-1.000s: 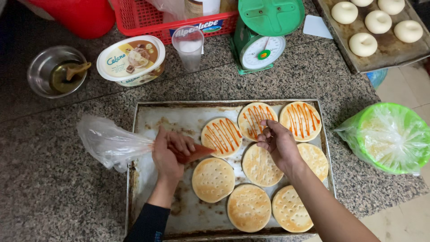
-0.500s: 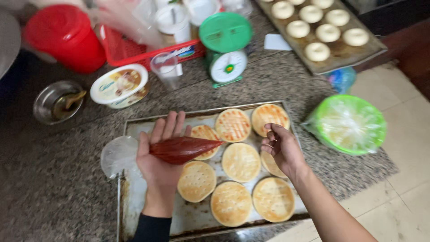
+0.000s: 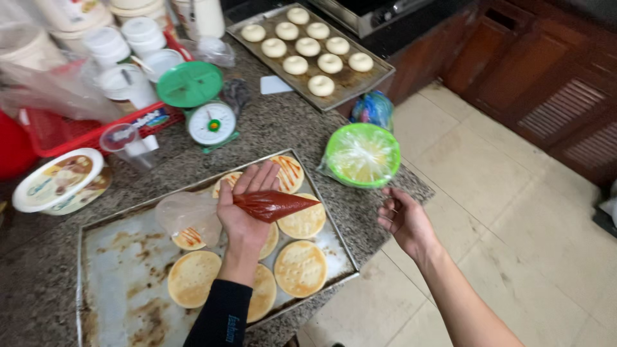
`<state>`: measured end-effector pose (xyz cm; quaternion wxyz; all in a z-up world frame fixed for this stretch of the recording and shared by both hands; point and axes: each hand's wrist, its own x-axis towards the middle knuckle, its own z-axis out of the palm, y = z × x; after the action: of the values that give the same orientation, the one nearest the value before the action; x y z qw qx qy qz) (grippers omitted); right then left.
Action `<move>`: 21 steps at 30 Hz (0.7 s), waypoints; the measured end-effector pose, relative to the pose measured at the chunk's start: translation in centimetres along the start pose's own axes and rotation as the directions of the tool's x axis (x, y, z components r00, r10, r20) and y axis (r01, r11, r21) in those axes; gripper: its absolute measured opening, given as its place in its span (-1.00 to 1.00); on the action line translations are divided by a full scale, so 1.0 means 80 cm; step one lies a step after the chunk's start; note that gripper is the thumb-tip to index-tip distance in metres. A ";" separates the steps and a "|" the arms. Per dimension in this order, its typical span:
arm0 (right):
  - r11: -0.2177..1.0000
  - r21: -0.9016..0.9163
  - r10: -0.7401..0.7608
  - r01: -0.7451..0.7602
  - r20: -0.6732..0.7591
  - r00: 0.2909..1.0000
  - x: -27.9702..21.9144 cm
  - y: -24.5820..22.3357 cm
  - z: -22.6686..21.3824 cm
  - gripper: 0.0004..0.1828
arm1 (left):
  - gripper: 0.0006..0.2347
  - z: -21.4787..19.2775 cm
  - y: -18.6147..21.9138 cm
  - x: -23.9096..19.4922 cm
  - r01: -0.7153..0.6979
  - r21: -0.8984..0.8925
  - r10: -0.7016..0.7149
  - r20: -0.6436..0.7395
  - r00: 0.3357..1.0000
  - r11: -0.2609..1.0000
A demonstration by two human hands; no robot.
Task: The person arranges round flatbreads on a baking tray, then uses a piping bag to apply red sauce in zigzag lines across each flatbread. The person handles corn and sliced meat in separate bowls but does not add them to the flatbreads in the clip.
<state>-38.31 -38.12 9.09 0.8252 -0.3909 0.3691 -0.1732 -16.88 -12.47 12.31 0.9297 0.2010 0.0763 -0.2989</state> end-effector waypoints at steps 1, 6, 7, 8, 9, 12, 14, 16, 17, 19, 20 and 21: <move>1.000 -0.004 -0.005 0.005 0.006 1.000 0.000 0.001 -0.007 -0.75 | -0.40 -0.006 -0.006 0.006 -0.004 0.015 0.004 0.031 1.000 1.000; 0.999 0.039 0.002 -0.002 -0.006 1.000 0.001 0.015 -0.024 -0.75 | -0.37 -0.039 -0.021 0.033 -0.023 0.167 0.009 0.080 0.997 0.986; 0.999 0.043 0.001 0.000 -0.015 1.000 0.001 0.021 -0.024 -0.75 | -0.39 -0.044 -0.023 0.039 -0.026 0.152 0.011 0.097 0.995 0.988; 0.999 0.047 0.000 0.001 -0.024 1.000 0.002 0.027 -0.022 -0.76 | -0.40 -0.049 -0.026 0.045 -0.028 0.136 0.013 0.113 0.994 0.990; 0.999 0.049 0.008 -0.005 -0.045 0.999 0.004 0.034 -0.020 -0.75 | -0.40 -0.053 -0.028 0.051 -0.033 0.119 0.017 0.131 0.991 0.992; 0.998 0.052 0.039 -0.034 -0.111 0.993 0.006 0.058 -0.013 -0.75 | -0.43 -0.063 -0.037 0.067 -0.018 0.301 -0.004 0.072 0.997 0.953; 0.998 0.044 0.049 -0.042 -0.154 0.987 0.012 0.071 -0.007 -0.73 | -0.42 -0.066 -0.046 0.085 -0.005 0.340 -0.039 0.123 0.992 0.940; 0.997 0.058 0.060 -0.050 -0.180 0.982 0.011 0.085 -0.002 -0.74 | -0.42 -0.072 -0.055 0.093 0.021 0.391 -0.079 0.133 0.988 0.920; 0.997 0.059 0.061 -0.050 -0.192 0.980 0.012 0.088 -0.001 -0.74 | -0.42 -0.075 -0.061 0.097 0.037 0.417 -0.097 0.122 0.988 0.908; 0.997 0.055 0.056 -0.045 -0.214 0.975 0.010 0.097 0.001 -0.74 | -0.42 -0.082 -0.074 0.100 0.021 0.486 -0.104 0.144 0.984 0.874; 0.998 0.054 0.054 -0.042 -0.224 0.973 0.007 0.101 0.001 -0.73 | -0.43 -0.086 -0.081 0.100 -0.014 0.526 -0.095 0.179 0.979 0.850; 0.997 0.060 0.060 -0.047 -0.238 0.969 0.008 0.102 0.000 -0.74 | -0.43 -0.089 -0.087 0.102 -0.054 0.562 -0.084 0.217 0.973 0.826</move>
<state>-37.91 -33.26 2.49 0.7891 -0.3347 0.4717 -0.2069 -14.53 -18.92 1.46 0.8289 0.4295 -0.1229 -0.3366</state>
